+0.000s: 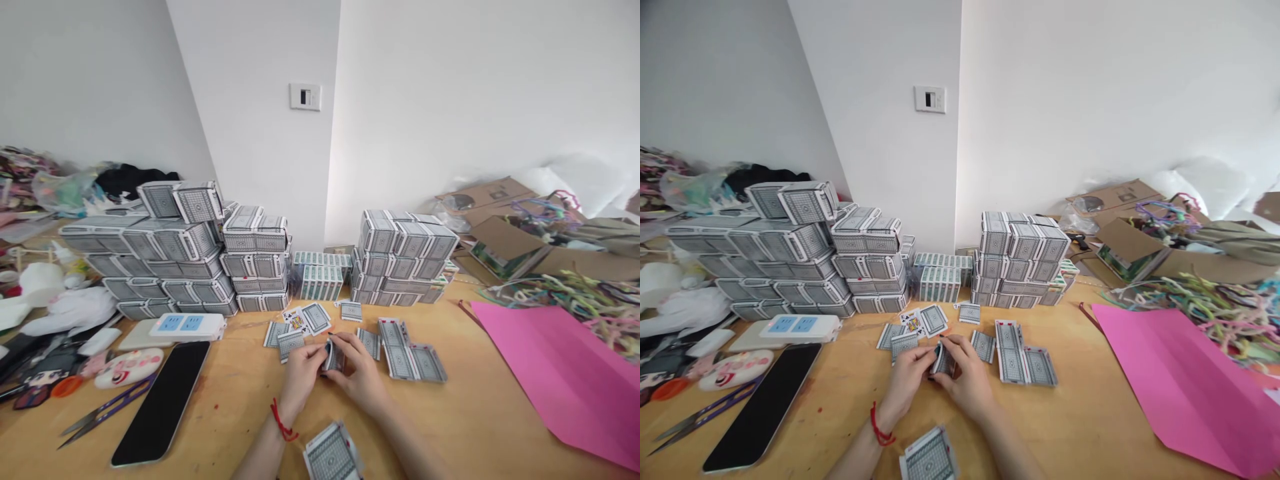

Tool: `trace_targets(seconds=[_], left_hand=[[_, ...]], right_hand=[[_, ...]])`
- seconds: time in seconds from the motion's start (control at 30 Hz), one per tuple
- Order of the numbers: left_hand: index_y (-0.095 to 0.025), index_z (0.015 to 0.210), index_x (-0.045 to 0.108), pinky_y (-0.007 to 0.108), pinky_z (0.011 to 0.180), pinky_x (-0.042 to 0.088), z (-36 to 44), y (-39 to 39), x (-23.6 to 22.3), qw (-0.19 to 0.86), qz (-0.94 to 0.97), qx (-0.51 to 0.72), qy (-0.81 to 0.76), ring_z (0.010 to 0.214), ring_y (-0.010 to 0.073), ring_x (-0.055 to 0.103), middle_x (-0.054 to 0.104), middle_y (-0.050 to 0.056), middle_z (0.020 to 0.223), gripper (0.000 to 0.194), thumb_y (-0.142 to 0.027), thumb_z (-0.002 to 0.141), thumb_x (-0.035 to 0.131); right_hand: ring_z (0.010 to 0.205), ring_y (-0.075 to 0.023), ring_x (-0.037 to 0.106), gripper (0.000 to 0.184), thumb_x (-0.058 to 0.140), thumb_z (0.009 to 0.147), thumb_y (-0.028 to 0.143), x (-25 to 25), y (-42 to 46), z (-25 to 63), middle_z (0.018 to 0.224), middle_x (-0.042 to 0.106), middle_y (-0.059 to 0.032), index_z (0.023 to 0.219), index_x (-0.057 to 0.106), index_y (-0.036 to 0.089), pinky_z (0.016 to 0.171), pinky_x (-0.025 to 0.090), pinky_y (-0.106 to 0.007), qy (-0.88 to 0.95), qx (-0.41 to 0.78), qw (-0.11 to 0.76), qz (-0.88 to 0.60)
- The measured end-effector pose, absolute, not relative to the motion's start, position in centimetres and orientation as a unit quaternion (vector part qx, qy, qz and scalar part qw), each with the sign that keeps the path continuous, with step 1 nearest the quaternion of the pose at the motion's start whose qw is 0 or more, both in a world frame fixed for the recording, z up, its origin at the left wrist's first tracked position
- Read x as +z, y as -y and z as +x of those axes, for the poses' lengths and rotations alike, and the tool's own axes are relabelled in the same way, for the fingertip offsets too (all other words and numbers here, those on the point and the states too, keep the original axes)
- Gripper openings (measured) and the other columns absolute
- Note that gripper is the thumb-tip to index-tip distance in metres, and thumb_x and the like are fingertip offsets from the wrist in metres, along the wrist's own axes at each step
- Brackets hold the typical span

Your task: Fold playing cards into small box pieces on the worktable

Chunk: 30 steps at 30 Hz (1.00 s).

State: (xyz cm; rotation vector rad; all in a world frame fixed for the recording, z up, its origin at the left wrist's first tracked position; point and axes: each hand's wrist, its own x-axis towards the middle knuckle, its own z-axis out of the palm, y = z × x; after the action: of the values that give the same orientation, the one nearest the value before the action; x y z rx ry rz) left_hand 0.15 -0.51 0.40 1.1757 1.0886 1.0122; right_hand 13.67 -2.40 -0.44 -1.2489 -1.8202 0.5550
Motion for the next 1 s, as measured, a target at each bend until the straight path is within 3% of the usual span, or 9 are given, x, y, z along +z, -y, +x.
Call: trace_targets(seconds=[0.27,0.37,0.47,0.53,0.73,1.0], left_hand=[[-0.015,0.056,0.064,0.022,0.05,0.035,-0.1,0.2,0.2,0.542,0.517,0.436,-0.499,0.054,0.0128,0.048,0.056,-0.001,0.053,0.023,-0.033,0.067,0.056],[-0.016,0.071,0.068,0.024,0.06,0.041,-0.5,0.1,0.4,0.623,0.472,0.431,-0.452,0.066,0.015,0.054,0.064,0.001,0.068,0.018,-0.03,0.067,0.058],[-0.019,0.091,0.065,0.029,0.074,0.043,-0.9,0.1,0.8,0.735,0.41,0.404,-0.36,0.084,0.0165,0.056,0.064,0.005,0.092,0.026,-0.025,0.067,0.06],[-0.019,0.095,0.064,0.03,0.079,0.043,-1.2,0.2,0.9,0.765,0.383,0.391,-0.339,0.088,0.0166,0.055,0.063,0.006,0.096,0.03,-0.023,0.066,0.062],[-0.012,0.077,0.067,0.03,0.078,0.043,-1.2,0.1,0.6,0.783,0.369,0.358,-0.35,0.077,0.0153,0.058,0.065,0.006,0.078,0.025,-0.033,0.063,0.067],[-0.013,0.073,0.065,0.03,0.072,0.044,-1.0,0.1,0.9,0.753,0.416,0.333,-0.387,0.071,0.0149,0.055,0.06,0.002,0.067,0.03,-0.041,0.059,0.065]], right_hand=[[0.107,-0.0232,0.048,0.055,0.061,0.066,0.021,-0.8,2.5,13.5,0.116,0.052,-0.0073,0.118,0.046,0.025,0.091,0.04,-0.038,0.743,0.191,0.397,-0.504],[0.107,-0.0227,0.048,0.053,0.06,0.066,0.021,-0.4,2.4,13.5,0.116,0.052,-0.0068,0.117,0.046,0.025,0.092,0.039,-0.038,0.728,0.195,0.403,-0.52],[0.109,-0.0227,0.047,0.052,0.061,0.068,0.024,-0.2,2.2,13.6,0.117,0.051,-0.0062,0.117,0.045,0.026,0.094,0.038,-0.039,0.71,0.205,0.413,-0.532],[0.108,-0.0229,0.047,0.051,0.062,0.068,0.027,-0.3,2.1,13.7,0.116,0.052,-0.0062,0.117,0.045,0.025,0.094,0.038,-0.04,0.7,0.212,0.425,-0.533],[0.107,-0.0232,0.05,0.054,0.063,0.067,0.029,-0.8,2.1,13.8,0.114,0.055,-0.0064,0.117,0.045,0.024,0.092,0.04,-0.04,0.687,0.213,0.438,-0.539],[0.112,-0.0231,0.046,0.054,0.06,0.068,0.024,-1.2,2.1,14.1,0.12,0.051,-0.0065,0.12,0.044,0.025,0.095,0.037,-0.042,0.723,0.175,0.405,-0.532]])
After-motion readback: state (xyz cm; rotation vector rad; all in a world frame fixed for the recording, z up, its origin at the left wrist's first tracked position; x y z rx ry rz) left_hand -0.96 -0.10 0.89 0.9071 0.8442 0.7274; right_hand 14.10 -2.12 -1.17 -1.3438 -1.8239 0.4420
